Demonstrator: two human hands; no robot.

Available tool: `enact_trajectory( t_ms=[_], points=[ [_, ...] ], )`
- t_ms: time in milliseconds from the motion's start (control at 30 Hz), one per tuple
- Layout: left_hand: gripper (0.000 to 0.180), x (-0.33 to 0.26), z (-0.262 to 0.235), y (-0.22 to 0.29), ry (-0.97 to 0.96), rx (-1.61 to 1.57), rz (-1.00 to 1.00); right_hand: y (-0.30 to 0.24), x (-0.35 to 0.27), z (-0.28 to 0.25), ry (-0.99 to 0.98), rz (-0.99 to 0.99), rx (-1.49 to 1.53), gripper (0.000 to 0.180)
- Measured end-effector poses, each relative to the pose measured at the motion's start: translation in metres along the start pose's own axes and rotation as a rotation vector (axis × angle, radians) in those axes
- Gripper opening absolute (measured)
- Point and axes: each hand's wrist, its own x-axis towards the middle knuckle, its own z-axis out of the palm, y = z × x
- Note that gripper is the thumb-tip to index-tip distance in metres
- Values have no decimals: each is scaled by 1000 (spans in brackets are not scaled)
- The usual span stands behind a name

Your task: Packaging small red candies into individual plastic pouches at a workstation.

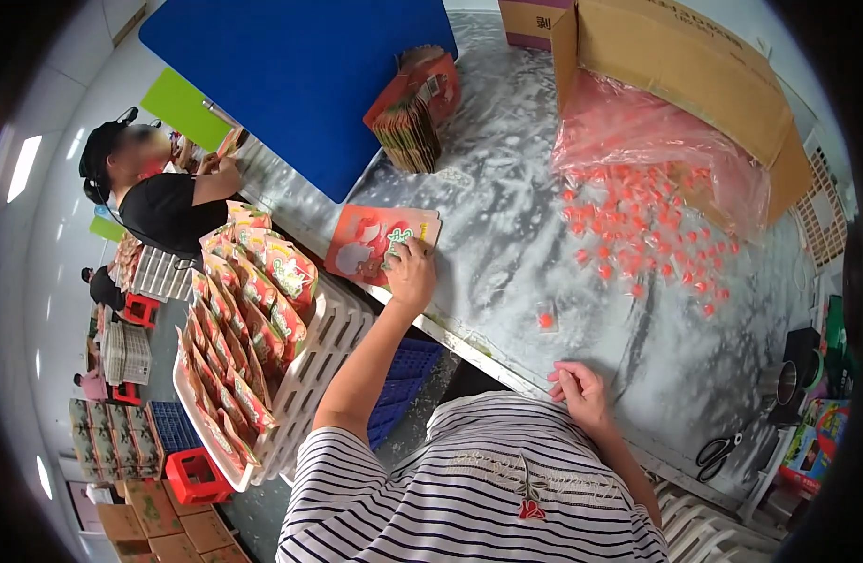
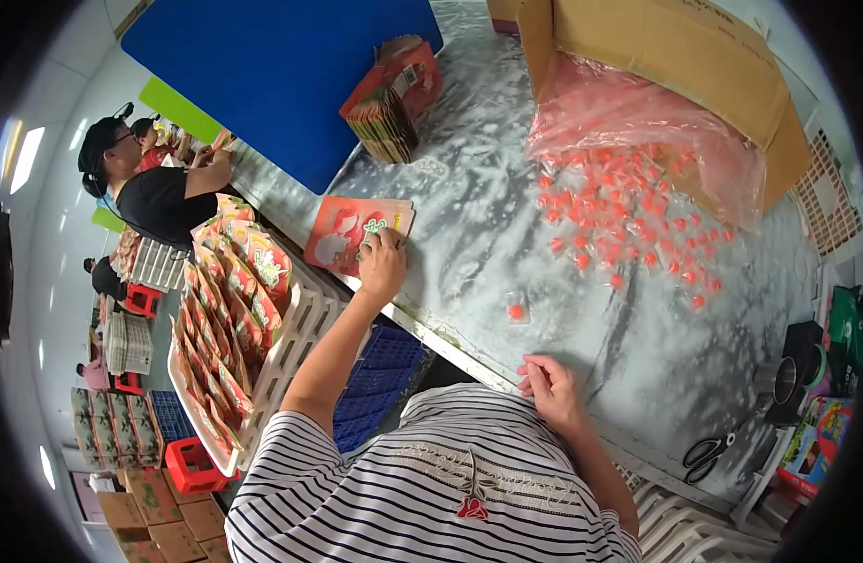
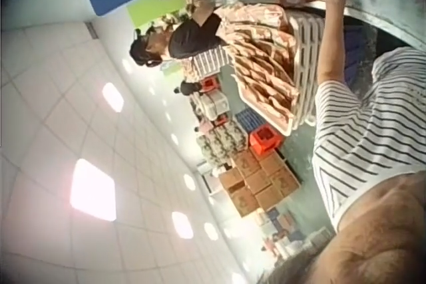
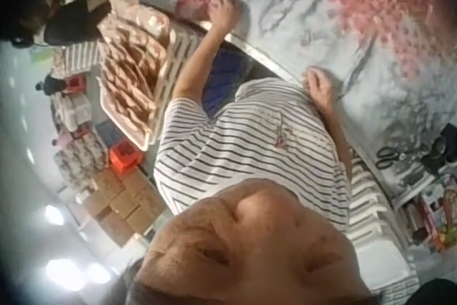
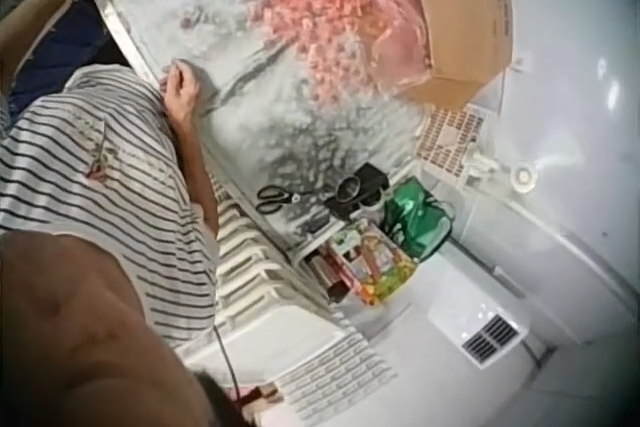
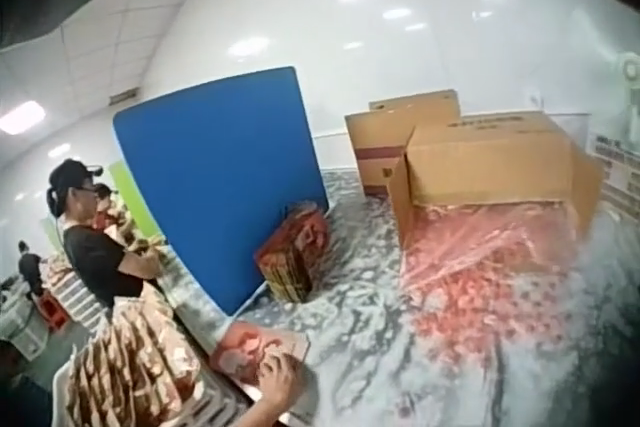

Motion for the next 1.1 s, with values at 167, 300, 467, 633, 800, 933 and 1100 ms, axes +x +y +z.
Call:
enact_trajectory(
  t_ms=[167, 300, 467, 633, 800, 933, 1100],
  points=[
    [18, -4, -27, 5, -17, -55, 157, -5, 4, -1, -22, 44, 23, 19],
    [14, -33, -85, 39, -2, -592, 254, -11, 10, 7, 53, 80, -50, 18],
    [19, -64, -118, 73, -306, -891, 108, -27, 46, 25, -201, -724, -758, 31],
    [22, -72, -128, 81, -658, -1357, -230, -36, 78, 1, 226, -529, -951, 44],
    [20, -78, -128, 98, -813, -1637, -365, -51, 51, 31, 65, -424, -510, 43],
    [14, -85, -128, 109, -731, -1623, -164, -40, 48, 41, 162, -451, -399, 23],
    [20, -82, -141, 108, -202, -1083, 404, -43, 43, 24, 149, -251, -364, 10]
  ],
)
